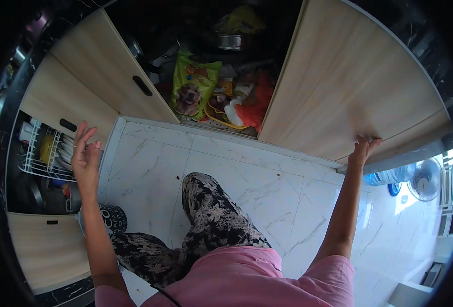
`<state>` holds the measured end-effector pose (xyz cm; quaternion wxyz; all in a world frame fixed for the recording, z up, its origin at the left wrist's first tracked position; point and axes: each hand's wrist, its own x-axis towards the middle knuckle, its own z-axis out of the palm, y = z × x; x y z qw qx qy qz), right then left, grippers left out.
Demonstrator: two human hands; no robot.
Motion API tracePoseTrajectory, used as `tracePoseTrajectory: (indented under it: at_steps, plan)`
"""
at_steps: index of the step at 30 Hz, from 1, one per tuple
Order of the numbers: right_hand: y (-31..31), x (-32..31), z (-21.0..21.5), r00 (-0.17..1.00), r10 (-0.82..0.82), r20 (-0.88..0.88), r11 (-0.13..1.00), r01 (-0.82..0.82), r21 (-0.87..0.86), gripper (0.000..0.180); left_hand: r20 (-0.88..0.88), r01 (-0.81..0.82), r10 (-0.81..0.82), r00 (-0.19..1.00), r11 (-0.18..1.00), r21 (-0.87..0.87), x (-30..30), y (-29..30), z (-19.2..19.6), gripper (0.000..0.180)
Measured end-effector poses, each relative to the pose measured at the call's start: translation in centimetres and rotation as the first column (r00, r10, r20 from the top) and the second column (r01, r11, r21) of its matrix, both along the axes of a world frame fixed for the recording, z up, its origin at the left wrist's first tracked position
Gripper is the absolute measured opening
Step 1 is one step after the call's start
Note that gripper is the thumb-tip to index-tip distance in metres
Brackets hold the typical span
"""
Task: Cleaning the refrigerator door and shelves and organizing food items in lower kitchen cabinets.
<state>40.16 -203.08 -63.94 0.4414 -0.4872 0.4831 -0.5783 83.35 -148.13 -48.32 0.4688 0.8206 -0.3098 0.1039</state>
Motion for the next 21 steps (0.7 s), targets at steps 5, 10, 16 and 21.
tracePoseTrajectory:
  at_steps: [5, 10, 16, 21]
  plan:
    - [0.4, 1.0, -1.3, 0.998, 0.064, 0.001, 0.99, -0.063, -0.124, 0.085, -0.052, 0.049, -0.052, 0.997, 0.997, -0.054, -0.4, -4.4, 0.0, 0.028]
    - [2.3, -0.4, -0.8, 0.999, 0.035, -0.039, 0.98, -0.042, -0.193, 0.089, 0.107, 0.272, -0.258, 0.96, 0.95, -0.155, -3.8, -15.9, -1.0, 0.023]
    - [2.3, -2.4, 0.8, 0.947, -0.023, -0.32, 0.971, -0.056, -0.234, 0.072, -0.017, 0.542, -0.592, 0.806, 0.748, -0.383, -10.7, -31.7, -1.9, 0.046]
    - [6.5, 1.1, 16.2, 0.856, -0.378, -0.353, 0.668, -0.012, -0.744, 0.053, -0.158, 0.65, -0.809, 0.566, 0.556, -0.518, -10.9, -38.2, -2.0, 0.033]
